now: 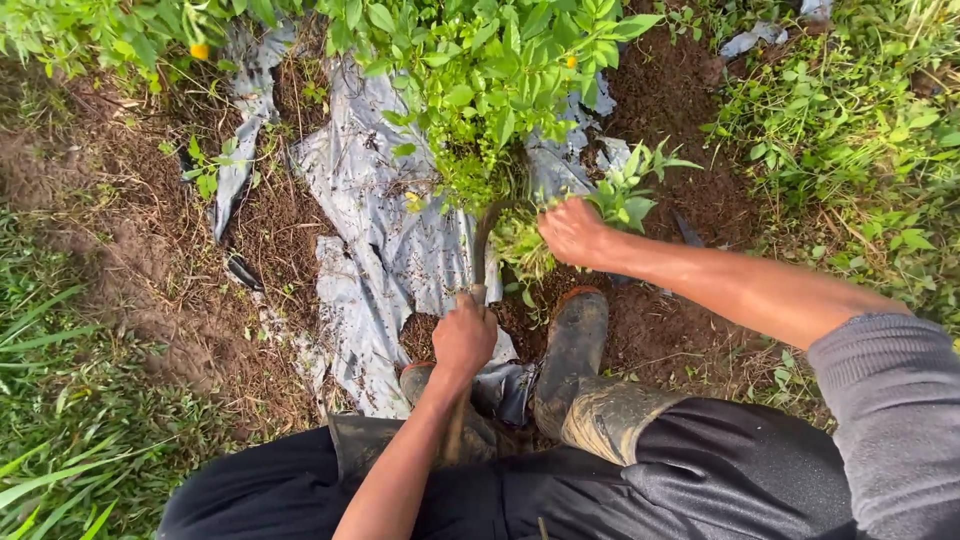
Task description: The person kneels on the ground and uses a sickle to loosen the soil around a plant. They then pull weeds from the base of the plant by hand and discard them to the side.
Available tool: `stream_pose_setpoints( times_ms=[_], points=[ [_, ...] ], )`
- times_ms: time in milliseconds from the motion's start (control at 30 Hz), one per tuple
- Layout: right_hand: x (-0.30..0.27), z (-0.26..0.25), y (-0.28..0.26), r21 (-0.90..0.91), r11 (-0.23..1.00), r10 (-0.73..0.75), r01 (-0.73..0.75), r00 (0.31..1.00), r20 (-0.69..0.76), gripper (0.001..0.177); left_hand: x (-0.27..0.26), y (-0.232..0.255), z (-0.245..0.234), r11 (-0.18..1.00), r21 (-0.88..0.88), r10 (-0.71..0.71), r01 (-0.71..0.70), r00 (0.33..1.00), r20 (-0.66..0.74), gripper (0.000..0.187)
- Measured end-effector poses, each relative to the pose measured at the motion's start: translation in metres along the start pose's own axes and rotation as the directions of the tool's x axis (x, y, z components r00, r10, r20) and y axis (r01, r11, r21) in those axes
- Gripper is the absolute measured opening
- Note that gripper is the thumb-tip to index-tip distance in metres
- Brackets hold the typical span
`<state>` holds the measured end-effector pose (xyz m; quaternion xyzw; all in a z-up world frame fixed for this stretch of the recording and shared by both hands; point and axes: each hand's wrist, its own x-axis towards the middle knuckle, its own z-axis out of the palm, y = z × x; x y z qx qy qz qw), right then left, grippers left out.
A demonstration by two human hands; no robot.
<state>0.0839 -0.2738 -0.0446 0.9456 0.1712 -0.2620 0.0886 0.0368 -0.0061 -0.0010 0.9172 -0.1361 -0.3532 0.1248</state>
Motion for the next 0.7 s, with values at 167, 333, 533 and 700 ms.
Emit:
stream_pose_setpoints(
  times_ms=[167,333,533,700],
  points=[
    [-0.011,-0.006,-0.007,0.478,0.861,-0.282,0.172,0.944,0.168,0.029,-0.018,-0.033,0.006,0.990,-0.075,-0.101,0.118,0.974,0.202,0.041],
    [-0.030,-0.043,0.057,0.745,0.659,-0.312,-0.103,0.864,0.396,0.018,-0.039,-0.024,-0.037,0.950,-0.258,-0.096,0.176,0.950,0.296,0.042],
    [-0.084,-0.009,0.173,0.784,0.183,0.288,-0.593,0.795,0.534,0.032,-0.025,0.015,-0.105,0.862,-0.419,-0.224,0.285,0.956,0.189,0.039],
    [-0.178,-0.099,0.217,0.597,-0.319,0.484,-0.736,0.414,0.770,0.085,-0.013,0.022,-0.097,0.844,-0.471,-0.227,0.255,0.967,0.116,0.031]
  ],
)
